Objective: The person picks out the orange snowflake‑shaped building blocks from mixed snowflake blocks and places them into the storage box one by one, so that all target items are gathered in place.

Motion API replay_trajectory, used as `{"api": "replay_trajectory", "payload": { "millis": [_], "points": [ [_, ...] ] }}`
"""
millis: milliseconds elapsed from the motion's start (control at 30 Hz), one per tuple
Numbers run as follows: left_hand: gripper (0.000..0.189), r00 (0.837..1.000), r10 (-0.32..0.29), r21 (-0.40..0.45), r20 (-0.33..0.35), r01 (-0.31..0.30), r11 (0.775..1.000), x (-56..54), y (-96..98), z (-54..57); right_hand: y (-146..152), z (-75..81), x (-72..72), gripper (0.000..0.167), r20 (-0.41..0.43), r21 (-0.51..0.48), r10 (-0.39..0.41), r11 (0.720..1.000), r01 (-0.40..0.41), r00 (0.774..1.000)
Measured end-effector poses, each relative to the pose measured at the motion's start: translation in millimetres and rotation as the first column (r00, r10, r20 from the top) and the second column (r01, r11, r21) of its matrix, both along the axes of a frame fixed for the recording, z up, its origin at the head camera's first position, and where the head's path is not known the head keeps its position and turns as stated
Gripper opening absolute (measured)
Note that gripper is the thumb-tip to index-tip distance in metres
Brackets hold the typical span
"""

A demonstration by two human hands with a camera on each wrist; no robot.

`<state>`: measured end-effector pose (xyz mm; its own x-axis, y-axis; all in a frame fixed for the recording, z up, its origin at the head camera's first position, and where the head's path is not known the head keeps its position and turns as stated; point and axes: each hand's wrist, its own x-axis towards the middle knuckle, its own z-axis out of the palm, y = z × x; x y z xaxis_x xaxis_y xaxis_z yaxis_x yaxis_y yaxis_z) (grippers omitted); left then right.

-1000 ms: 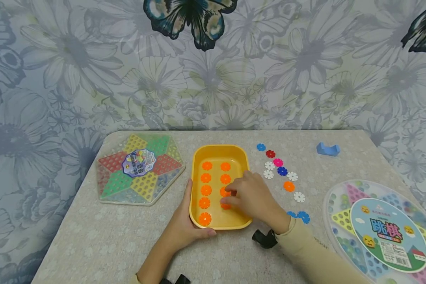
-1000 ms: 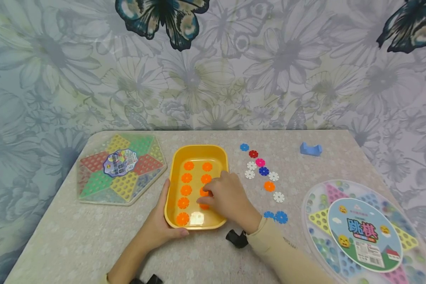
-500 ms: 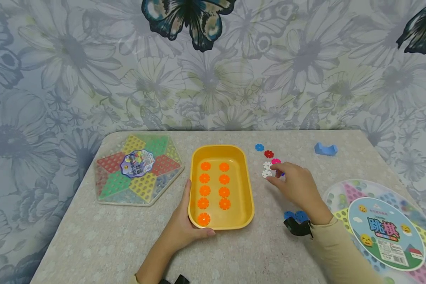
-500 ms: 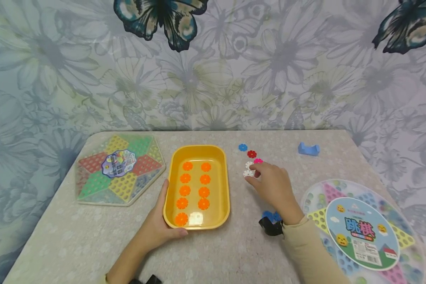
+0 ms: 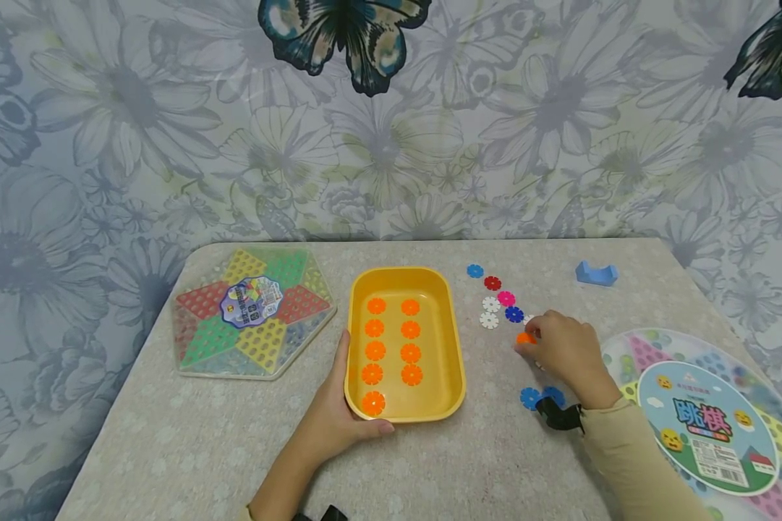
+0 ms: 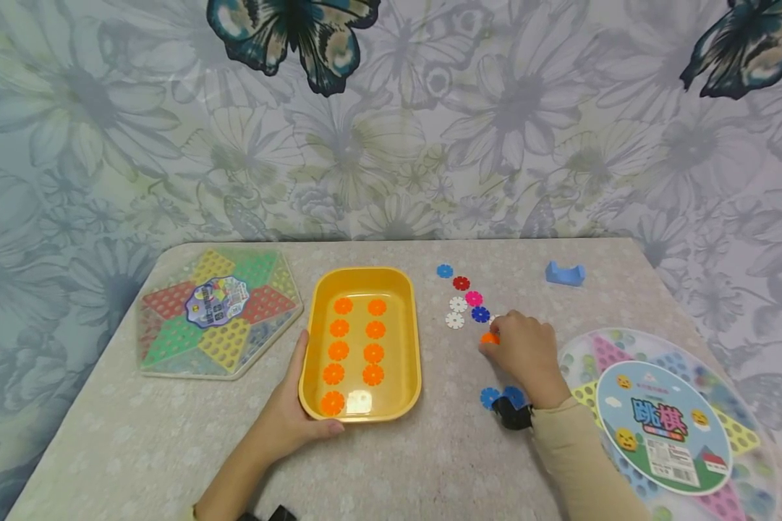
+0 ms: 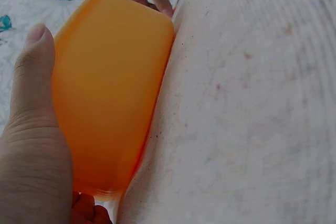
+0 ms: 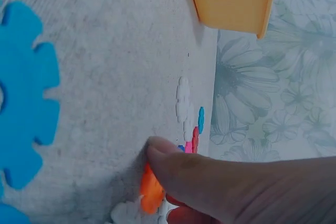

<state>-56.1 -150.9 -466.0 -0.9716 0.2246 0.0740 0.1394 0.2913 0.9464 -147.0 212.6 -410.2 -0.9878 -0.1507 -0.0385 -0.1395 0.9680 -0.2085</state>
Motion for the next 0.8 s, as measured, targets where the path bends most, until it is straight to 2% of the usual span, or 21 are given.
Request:
{"api": "replay_trajectory", "payload": {
  "millis": [200, 433, 800],
  "points": [
    [0.142, 1.0, -0.003, 0.023, 0.019, 0.003, 1.0, 0.1, 0.3, 1.3, 1.6, 0.9, -1.4, 0.036, 0.036, -0.023, -0.019, 1.0, 0.02, 0.999],
    [0.142, 1.0, 0.005, 0.012, 0.028, -0.006, 1.0, 0.2, 0.3, 1.9, 3.8, 1.3, -2.4, 0.034, 0.057, -0.039, -0.028, 0.999, 0.031, 0.998],
    [0.141, 1.0, -0.003, 0.019, 0.018, 0.002, 1.0, -0.7, 0.1, 0.2, -2.2, -3.1, -6.2, 0.031, 0.178, -0.069, 0.031, 0.997, -0.019, 0.984]
  ]
}}
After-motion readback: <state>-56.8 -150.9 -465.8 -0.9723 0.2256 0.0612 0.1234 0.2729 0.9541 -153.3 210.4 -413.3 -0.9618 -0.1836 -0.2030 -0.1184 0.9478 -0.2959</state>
